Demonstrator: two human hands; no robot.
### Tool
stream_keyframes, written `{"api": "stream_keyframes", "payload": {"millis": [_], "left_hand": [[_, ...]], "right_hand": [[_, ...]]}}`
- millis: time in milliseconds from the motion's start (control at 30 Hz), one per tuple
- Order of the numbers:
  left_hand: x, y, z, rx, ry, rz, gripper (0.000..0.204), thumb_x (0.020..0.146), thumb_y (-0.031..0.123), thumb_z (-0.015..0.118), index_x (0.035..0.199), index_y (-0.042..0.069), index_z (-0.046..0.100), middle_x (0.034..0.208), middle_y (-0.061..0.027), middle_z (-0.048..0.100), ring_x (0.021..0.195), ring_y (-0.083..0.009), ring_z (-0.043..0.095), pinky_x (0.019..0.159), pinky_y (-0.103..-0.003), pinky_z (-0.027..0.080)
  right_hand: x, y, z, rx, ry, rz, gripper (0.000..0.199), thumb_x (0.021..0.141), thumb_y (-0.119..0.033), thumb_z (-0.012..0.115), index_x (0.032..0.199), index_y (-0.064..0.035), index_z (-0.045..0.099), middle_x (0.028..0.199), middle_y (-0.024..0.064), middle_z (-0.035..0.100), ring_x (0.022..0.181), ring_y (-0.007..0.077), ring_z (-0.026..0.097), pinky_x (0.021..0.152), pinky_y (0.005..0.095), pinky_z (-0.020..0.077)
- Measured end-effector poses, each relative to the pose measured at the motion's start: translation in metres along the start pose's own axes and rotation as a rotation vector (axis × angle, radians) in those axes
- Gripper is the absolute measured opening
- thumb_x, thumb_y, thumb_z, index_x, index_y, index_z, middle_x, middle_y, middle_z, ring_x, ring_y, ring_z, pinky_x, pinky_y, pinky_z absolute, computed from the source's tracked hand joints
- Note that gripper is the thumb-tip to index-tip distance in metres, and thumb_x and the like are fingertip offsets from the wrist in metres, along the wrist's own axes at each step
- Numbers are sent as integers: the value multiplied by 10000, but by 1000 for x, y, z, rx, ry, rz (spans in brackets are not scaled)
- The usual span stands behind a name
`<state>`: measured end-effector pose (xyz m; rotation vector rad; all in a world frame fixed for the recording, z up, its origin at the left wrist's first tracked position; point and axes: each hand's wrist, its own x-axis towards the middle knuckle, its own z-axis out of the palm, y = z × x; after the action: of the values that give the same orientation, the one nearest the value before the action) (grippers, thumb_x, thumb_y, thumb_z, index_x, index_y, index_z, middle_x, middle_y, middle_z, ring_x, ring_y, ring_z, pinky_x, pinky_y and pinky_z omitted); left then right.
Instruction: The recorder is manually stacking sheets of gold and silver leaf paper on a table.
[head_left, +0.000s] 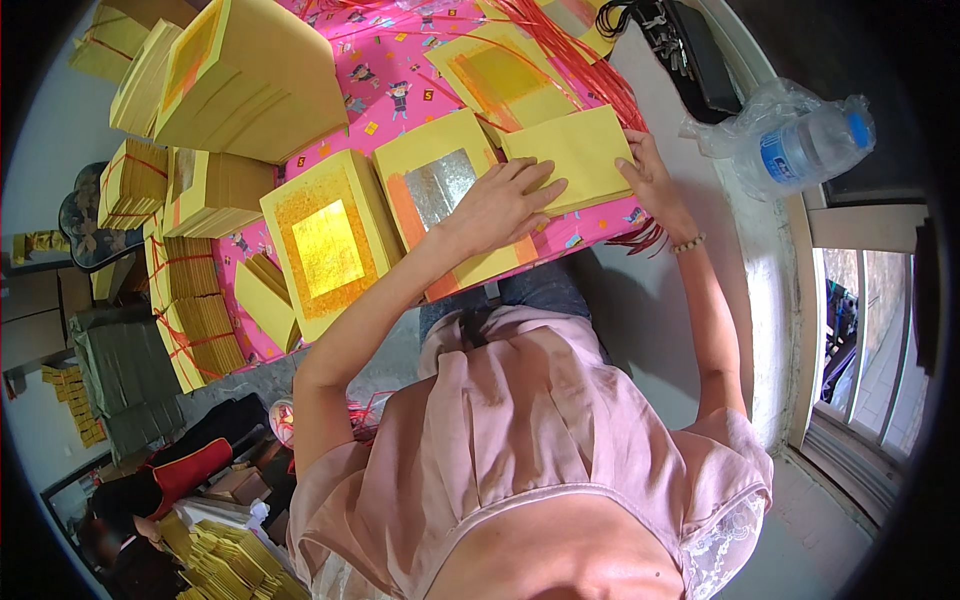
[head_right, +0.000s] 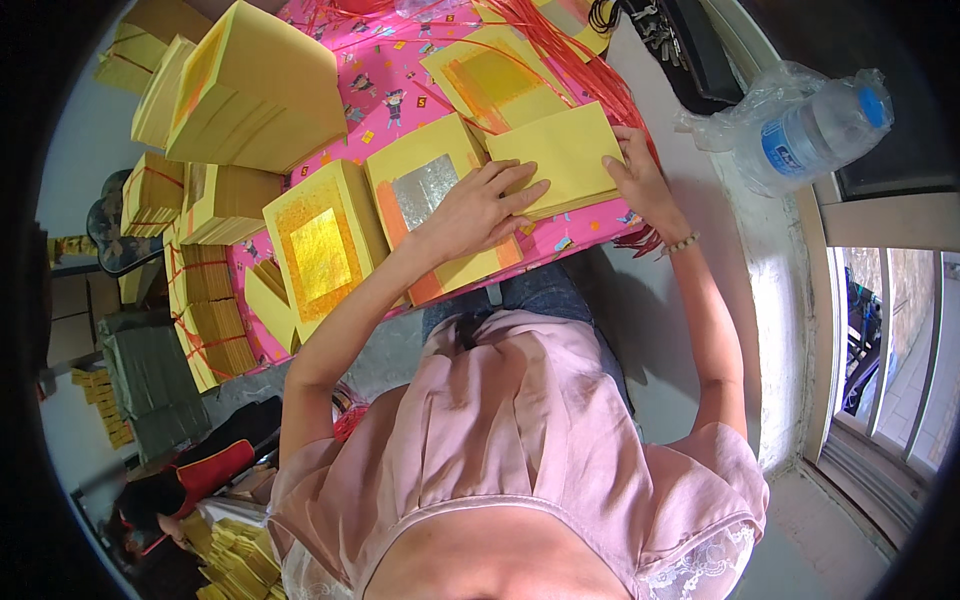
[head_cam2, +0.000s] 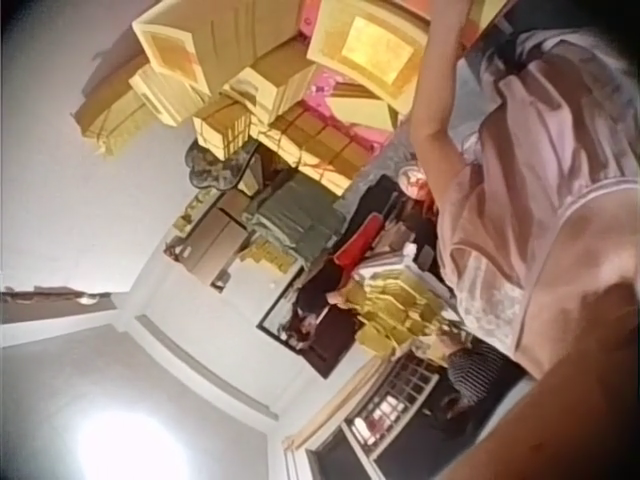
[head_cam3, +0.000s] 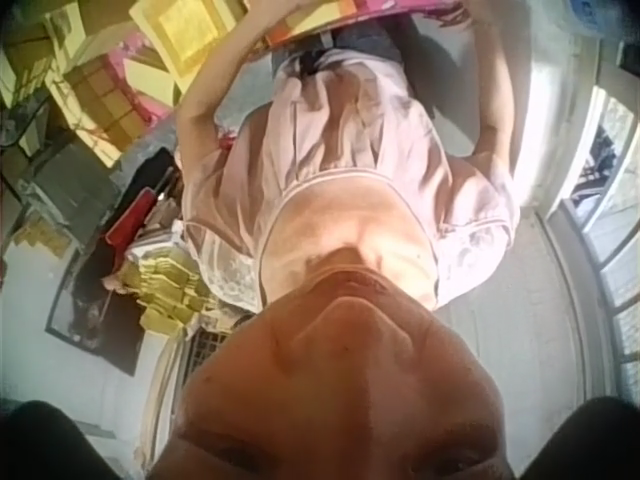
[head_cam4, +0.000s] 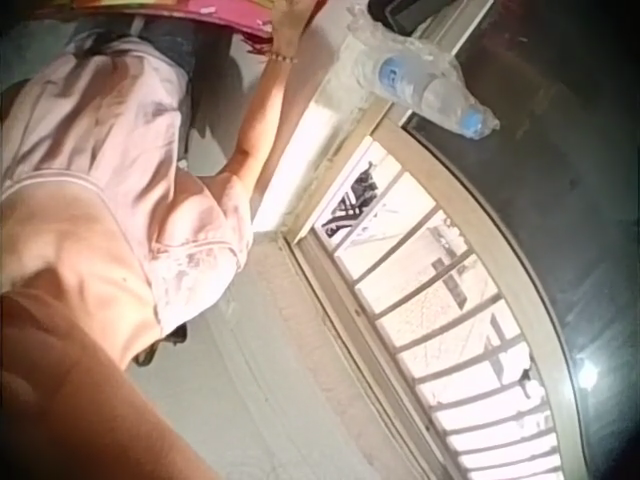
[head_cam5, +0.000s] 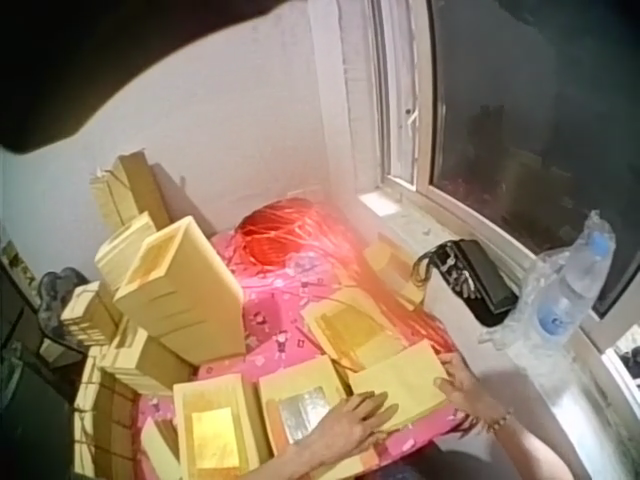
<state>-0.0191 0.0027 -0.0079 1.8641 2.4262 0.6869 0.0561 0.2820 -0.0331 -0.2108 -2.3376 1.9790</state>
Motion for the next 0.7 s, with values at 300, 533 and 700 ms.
{"api": "stream_keyframes", "payload": {"millis": [300, 533, 700], "left_hand": [[-2, 2, 5, 42, -4, -19, 528, 870, 262, 704, 1353, 95, 573, 1401, -139, 520, 1277, -340, 487, 1026, -432, 477], [-5, -1, 4, -17, -11, 13, 533, 921, 254, 637, 1413, 82, 527, 1418, -163, 504, 1301, -362, 454, 1070, -442, 427], [-8, -8, 7, -79, -24, 10, 527, 941, 239, 600, 1433, 77, 506, 1442, -176, 486, 1313, -372, 437, 1090, -448, 400]], "right_hand": [[-12, -46, 30, -909, 179, -397, 576, 937, -191, 647, 1447, -35, 427, 1436, 213, 468, 1379, 422, 395, 1118, 504, 334], [-10, -23, 50, -1182, -68, -348, 581, 1019, -419, 488, 1539, -182, 382, 1596, 157, 318, 1505, 381, 207, 1204, 576, 165], [-8, -16, 50, -1198, -54, -371, 568, 1024, -431, 464, 1539, -205, 384, 1599, 121, 329, 1500, 366, 229, 1205, 564, 181]]}}
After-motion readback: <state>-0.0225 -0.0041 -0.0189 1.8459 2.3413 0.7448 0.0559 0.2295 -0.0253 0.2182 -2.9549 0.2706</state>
